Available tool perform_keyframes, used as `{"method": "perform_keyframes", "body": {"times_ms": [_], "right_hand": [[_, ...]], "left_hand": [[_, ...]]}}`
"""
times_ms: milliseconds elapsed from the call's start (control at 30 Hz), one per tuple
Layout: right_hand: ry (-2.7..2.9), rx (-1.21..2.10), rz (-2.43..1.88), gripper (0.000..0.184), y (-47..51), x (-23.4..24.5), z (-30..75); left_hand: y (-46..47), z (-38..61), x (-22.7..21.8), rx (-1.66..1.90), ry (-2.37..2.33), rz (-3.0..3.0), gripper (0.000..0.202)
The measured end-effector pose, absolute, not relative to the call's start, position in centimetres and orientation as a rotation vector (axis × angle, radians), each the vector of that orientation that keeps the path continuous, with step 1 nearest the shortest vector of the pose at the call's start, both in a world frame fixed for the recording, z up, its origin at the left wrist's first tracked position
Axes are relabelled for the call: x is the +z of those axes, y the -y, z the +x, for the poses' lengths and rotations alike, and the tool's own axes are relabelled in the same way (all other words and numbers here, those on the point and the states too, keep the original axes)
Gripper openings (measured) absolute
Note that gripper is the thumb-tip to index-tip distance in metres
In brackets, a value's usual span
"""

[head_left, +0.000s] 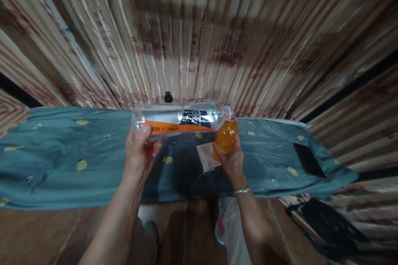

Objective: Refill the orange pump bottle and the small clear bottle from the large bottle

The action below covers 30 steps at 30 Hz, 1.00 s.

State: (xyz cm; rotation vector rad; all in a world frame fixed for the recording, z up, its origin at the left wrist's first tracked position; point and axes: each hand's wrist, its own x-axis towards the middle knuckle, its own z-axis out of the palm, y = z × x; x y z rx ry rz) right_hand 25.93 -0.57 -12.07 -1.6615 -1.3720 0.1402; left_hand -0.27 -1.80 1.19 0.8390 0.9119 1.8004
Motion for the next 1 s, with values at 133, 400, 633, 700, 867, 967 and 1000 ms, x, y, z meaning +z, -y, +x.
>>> {"method": "perform_keyframes", "body": {"times_ms": [133, 400, 633, 700, 867, 967, 1000], "right_hand": [[1.373, 0.143, -1.661, 0.099, 0.43, -12.25, 26.02], [1.364, 0.16, -1.679, 0.101, 0.5, -12.23, 26.07], [1.373, 0.139, -1.667, 0.101, 0.49, -12.24, 26.02], [1.373, 0.144, -1.677, 0.1, 0.54, -12.11, 25.95], [1.373, 0.157, -1.687, 0.098, 0.66, -11.76, 25.78], [1.385, 0.146, -1.677, 0.098, 0.67, -11.75, 25.8], [1.391, 0.138, -1.672, 0.098, 0.67, -11.77, 25.81]], "left_hand": [[1.84, -0.29, 1.26, 1.793, -0.913, 0.835, 0.048], [1.86, -0.35, 0.99, 1.799, -0.905, 0.85, 0.049], [1.72, -0.32, 0.95, 1.803, -0.906, 0.859, 0.048], [1.75, -0.29, 1.03, 1.802, -0.913, 0.851, 0.049], [1.83, -0.34, 1.01, 1.795, -0.908, 0.842, 0.046], [1.81, -0.38, 0.94, 1.792, -0.905, 0.841, 0.045], [1.79, -0.37, 0.95, 1.793, -0.904, 0.846, 0.046]]}}
